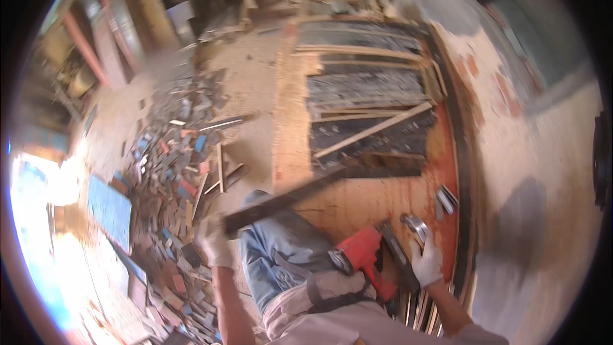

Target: The person sits on the floor and uses a nail gun to attach thin wooden strips to a larger wooden board. They repeatedly pick up strips, position them, and fasten them in place.

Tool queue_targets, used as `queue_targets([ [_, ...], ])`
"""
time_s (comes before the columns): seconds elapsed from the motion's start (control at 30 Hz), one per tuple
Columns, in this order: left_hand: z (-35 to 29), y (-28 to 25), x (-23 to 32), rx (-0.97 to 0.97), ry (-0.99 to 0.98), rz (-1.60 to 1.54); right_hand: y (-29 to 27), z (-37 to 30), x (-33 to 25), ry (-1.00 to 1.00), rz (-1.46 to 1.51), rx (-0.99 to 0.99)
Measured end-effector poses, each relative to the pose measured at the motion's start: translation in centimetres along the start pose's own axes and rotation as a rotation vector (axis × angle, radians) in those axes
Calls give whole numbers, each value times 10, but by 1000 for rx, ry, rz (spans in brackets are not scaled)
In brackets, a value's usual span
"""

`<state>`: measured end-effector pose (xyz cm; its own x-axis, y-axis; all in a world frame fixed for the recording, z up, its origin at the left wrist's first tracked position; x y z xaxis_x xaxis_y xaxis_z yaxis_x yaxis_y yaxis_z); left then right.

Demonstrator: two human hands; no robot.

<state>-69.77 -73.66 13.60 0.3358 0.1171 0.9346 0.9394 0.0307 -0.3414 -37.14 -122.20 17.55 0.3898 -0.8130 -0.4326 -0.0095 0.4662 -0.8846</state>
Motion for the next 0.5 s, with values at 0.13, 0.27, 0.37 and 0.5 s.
queue_targets([
  [0.13,61,-57,-58,270,-213,-10,13,-27,57,172,-219,-40],
  [0.27,58,-13,-56,351,-37,141,25,-39,77,209,-289,-19],
  [0.37,17,64,-38,82,124,145,22,1,55,-115,-140,146],
  [0.5,-77,192,33,-232,166,245,22,109,31,-280,35,386],
])
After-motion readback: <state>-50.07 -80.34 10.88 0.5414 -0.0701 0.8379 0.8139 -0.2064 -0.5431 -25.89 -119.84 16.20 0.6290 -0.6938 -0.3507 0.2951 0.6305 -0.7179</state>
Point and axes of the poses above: each hand's wrist, its own z-axis towards the middle knuckle, its own y-axis out of the palm, x = y × z, the point moved 5 cm from there along z, towards the middle knuckle, and after that the axes turned 14 degrees about x, right-handed, at the moved point
